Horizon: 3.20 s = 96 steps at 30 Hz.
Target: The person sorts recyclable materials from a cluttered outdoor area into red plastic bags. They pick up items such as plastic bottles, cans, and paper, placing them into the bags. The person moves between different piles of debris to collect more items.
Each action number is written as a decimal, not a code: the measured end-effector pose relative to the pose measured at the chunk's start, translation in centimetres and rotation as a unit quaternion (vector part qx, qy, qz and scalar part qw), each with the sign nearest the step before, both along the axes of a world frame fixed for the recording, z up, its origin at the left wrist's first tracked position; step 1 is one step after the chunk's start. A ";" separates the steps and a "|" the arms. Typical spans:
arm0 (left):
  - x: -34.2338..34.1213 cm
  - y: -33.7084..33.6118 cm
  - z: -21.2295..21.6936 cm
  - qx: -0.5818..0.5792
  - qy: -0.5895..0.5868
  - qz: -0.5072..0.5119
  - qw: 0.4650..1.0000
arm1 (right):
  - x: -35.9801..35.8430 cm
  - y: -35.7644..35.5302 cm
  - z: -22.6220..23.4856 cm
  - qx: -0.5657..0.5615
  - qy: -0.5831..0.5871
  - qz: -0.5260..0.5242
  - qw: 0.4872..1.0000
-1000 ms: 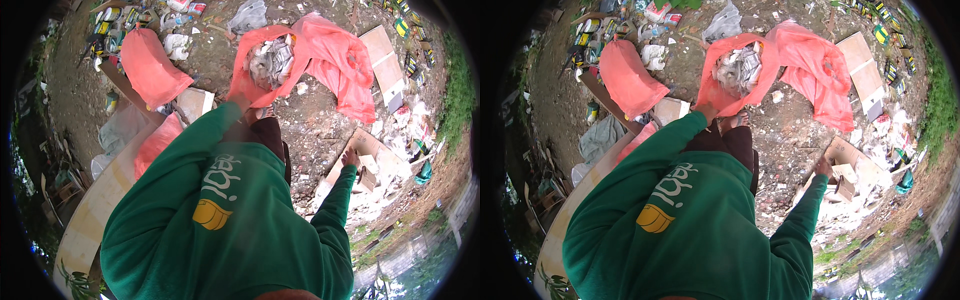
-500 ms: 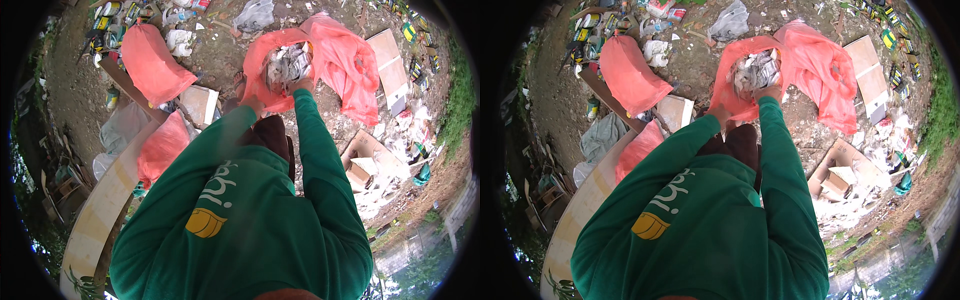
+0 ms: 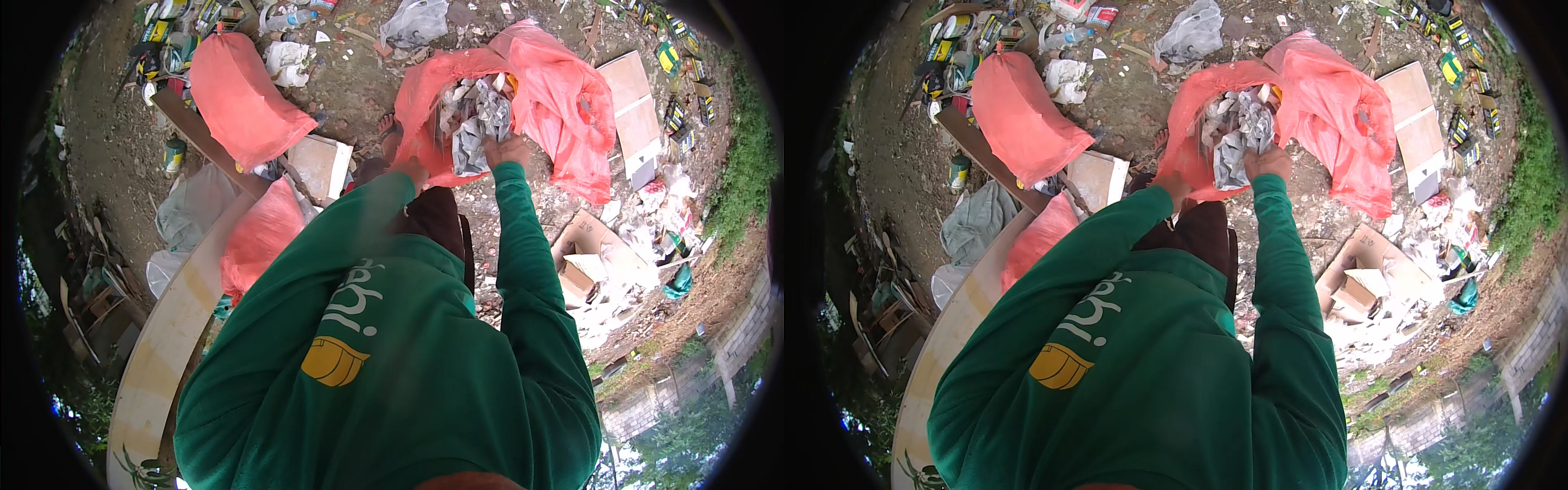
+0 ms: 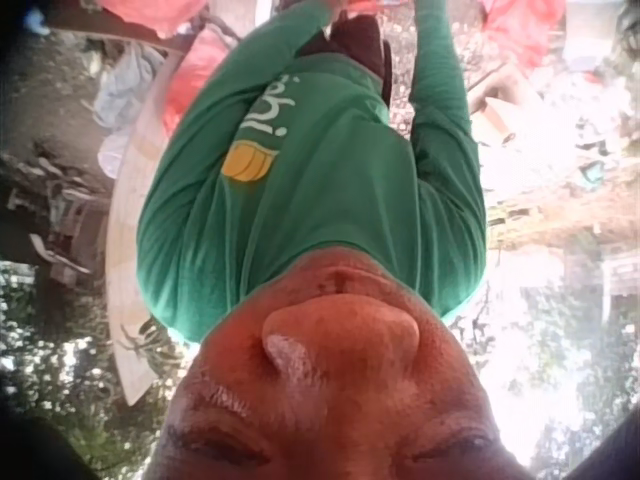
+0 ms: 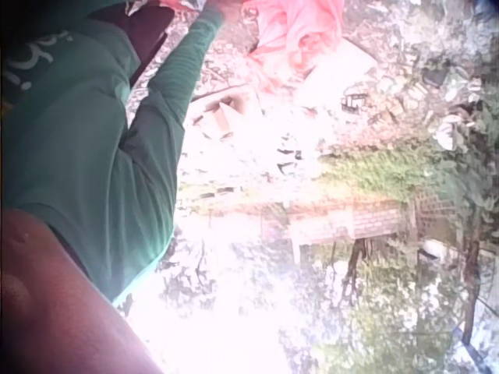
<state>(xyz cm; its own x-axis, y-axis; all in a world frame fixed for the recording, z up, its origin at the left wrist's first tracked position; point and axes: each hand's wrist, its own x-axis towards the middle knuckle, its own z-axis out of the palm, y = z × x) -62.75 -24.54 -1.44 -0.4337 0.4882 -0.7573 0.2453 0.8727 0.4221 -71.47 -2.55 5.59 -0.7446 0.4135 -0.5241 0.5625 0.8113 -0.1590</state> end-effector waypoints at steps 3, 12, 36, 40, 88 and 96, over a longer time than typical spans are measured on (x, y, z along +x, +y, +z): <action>0.1 0.1 -0.4 0.019 0.006 -0.025 0.999 | 0.1 1.1 1.5 -0.016 -0.007 -0.017 1.000; 0.3 0.9 0.6 -0.020 0.044 -0.031 0.998 | 2.2 10.8 5.9 -0.340 0.062 -0.266 0.900; 2.7 3.2 3.5 -0.011 0.148 -0.087 0.985 | 11.3 4.1 9.4 -0.203 0.159 -0.107 0.960; 2.9 3.9 3.6 -0.061 0.142 -0.079 0.985 | 11.0 0.1 5.5 -0.082 0.136 -0.004 0.987; 0.6 2.1 5.5 0.021 0.106 -0.078 0.991 | 5.1 3.9 -4.2 -0.108 -0.110 -0.160 0.975; -5.1 1.6 9.0 0.270 0.164 0.160 0.935 | 10.6 15.1 -10.5 -0.142 0.071 -0.102 0.982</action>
<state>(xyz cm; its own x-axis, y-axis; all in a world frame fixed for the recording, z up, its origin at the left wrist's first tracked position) -67.80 -22.91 7.52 -0.7886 0.5667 -0.2385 0.2009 0.6041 0.7712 -60.84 12.55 -4.91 -0.7360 0.4137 -0.5360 0.6639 0.5960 -0.4517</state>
